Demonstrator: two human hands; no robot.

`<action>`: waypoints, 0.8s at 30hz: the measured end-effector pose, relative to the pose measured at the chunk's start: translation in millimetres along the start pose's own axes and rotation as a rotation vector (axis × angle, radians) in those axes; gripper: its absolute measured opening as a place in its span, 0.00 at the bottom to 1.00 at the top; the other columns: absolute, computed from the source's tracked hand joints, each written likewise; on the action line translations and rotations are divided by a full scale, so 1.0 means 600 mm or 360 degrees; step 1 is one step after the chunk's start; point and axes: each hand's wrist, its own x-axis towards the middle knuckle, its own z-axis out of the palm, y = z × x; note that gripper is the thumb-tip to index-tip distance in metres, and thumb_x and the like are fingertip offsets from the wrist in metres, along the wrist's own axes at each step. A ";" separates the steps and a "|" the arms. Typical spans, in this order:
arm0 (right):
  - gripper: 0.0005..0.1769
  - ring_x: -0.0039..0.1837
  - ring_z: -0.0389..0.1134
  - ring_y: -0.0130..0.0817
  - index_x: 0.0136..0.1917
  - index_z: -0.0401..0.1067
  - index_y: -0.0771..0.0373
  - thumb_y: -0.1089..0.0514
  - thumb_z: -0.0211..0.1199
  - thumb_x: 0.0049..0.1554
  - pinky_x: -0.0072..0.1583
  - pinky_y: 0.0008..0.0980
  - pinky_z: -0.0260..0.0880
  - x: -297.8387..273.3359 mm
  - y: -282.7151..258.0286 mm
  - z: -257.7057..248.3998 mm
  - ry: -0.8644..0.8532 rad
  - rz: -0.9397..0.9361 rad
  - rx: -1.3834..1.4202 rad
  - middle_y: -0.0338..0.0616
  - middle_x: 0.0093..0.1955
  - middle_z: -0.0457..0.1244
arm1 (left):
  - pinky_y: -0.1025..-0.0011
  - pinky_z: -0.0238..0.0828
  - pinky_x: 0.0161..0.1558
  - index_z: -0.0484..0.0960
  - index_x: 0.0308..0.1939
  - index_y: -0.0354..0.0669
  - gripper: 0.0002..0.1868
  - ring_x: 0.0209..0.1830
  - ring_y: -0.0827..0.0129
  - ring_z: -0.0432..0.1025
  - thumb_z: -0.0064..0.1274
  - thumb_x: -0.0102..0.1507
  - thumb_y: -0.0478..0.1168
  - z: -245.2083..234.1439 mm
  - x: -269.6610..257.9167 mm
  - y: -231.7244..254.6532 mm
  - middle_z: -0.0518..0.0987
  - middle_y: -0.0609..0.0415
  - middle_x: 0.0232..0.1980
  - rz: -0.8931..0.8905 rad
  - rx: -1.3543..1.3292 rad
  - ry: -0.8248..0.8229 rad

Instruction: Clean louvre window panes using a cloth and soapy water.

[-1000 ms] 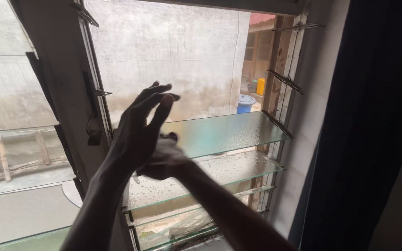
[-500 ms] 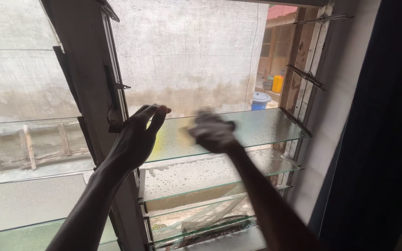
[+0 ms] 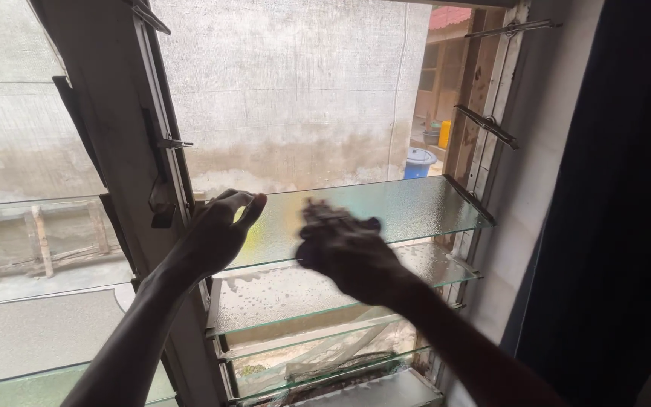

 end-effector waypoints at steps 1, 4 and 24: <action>0.17 0.84 0.50 0.53 0.66 0.67 0.55 0.48 0.52 0.69 0.81 0.52 0.47 -0.019 0.022 -0.016 0.0000 0.0002 0.0004 0.62 0.83 0.49 | 0.55 0.65 0.67 0.78 0.61 0.36 0.38 0.67 0.56 0.71 0.31 0.69 0.65 -0.002 -0.001 -0.002 0.76 0.43 0.66 -0.0002 0.0002 -0.0003; 0.35 0.84 0.42 0.56 0.73 0.58 0.65 0.38 0.53 0.63 0.79 0.54 0.41 -0.085 0.082 -0.049 -0.0172 0.0314 0.0243 0.65 0.83 0.43 | 0.55 0.63 0.68 0.76 0.62 0.35 0.38 0.69 0.57 0.69 0.31 0.70 0.64 0.000 -0.010 -0.009 0.75 0.43 0.67 -0.0033 -0.0076 0.0061; 0.31 0.62 0.68 0.54 0.60 0.70 0.69 0.42 0.42 0.60 0.71 0.59 0.62 -0.174 0.108 0.050 0.2351 0.0958 0.3735 0.59 0.57 0.66 | 0.57 0.70 0.63 0.81 0.58 0.42 0.27 0.59 0.58 0.77 0.42 0.68 0.59 0.005 -0.023 -0.009 0.77 0.51 0.67 -0.0013 -0.0026 0.0142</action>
